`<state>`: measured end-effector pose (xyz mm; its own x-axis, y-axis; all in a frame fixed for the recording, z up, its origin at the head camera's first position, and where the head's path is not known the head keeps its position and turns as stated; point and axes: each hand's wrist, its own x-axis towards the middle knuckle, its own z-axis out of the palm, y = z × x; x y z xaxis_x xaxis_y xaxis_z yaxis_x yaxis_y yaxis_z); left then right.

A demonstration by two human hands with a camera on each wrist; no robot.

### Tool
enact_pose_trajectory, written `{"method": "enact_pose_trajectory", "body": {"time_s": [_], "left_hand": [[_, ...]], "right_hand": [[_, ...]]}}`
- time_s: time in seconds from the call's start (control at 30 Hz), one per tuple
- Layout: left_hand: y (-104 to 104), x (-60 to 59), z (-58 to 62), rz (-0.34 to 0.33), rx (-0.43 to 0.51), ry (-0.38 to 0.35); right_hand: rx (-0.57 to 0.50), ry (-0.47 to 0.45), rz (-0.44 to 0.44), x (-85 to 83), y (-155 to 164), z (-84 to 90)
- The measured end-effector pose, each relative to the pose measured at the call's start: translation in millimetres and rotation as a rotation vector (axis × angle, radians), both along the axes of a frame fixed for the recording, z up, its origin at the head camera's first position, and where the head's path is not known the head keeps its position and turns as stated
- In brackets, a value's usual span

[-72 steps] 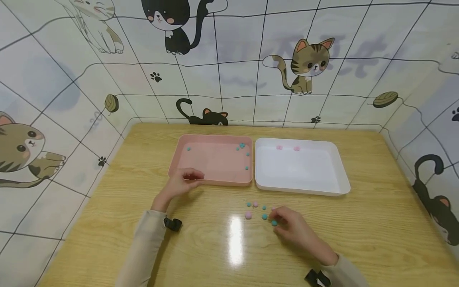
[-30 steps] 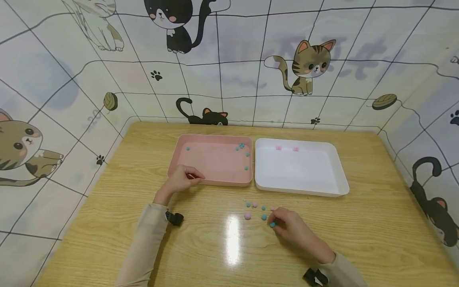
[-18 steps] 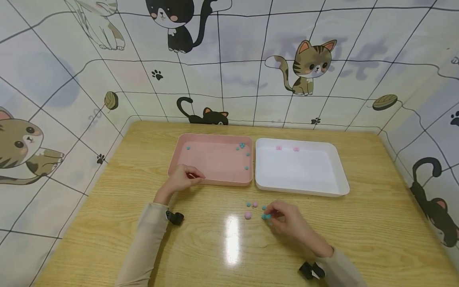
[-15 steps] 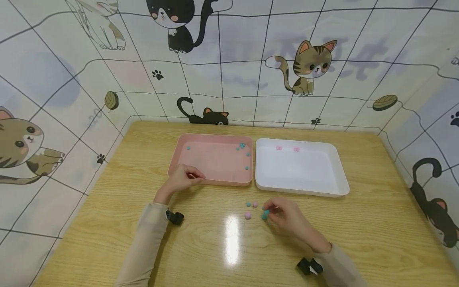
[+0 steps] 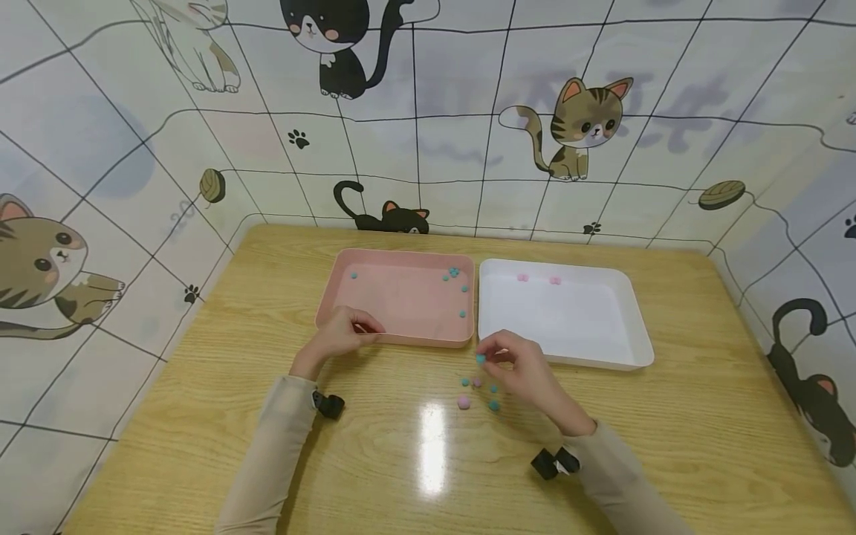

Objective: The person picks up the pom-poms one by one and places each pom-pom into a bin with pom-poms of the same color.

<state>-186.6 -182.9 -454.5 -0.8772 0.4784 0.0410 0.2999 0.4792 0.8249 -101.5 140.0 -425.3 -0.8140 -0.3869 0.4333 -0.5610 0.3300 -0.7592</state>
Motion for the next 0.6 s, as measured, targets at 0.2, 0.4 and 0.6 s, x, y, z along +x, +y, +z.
{"method": "enact_pose_trajectory", "body": {"time_s": [0.2,0.4,0.6], "left_hand": [[-3,-1.7,-4.2,-0.002,0.024,0.012],[-4,-1.7,-4.6,-0.012,0.02,0.039],[-3,-0.6,-2.4,-0.001,0.004,0.019]], "right_hand": [[-0.015,-0.056,-0.039,-11.7,-8,7.3],[-0.033,-0.055,-0.054,-24.8,-17,11.9],[-0.052,-0.118,-0.077,-35.5,-26,21.4]]}}
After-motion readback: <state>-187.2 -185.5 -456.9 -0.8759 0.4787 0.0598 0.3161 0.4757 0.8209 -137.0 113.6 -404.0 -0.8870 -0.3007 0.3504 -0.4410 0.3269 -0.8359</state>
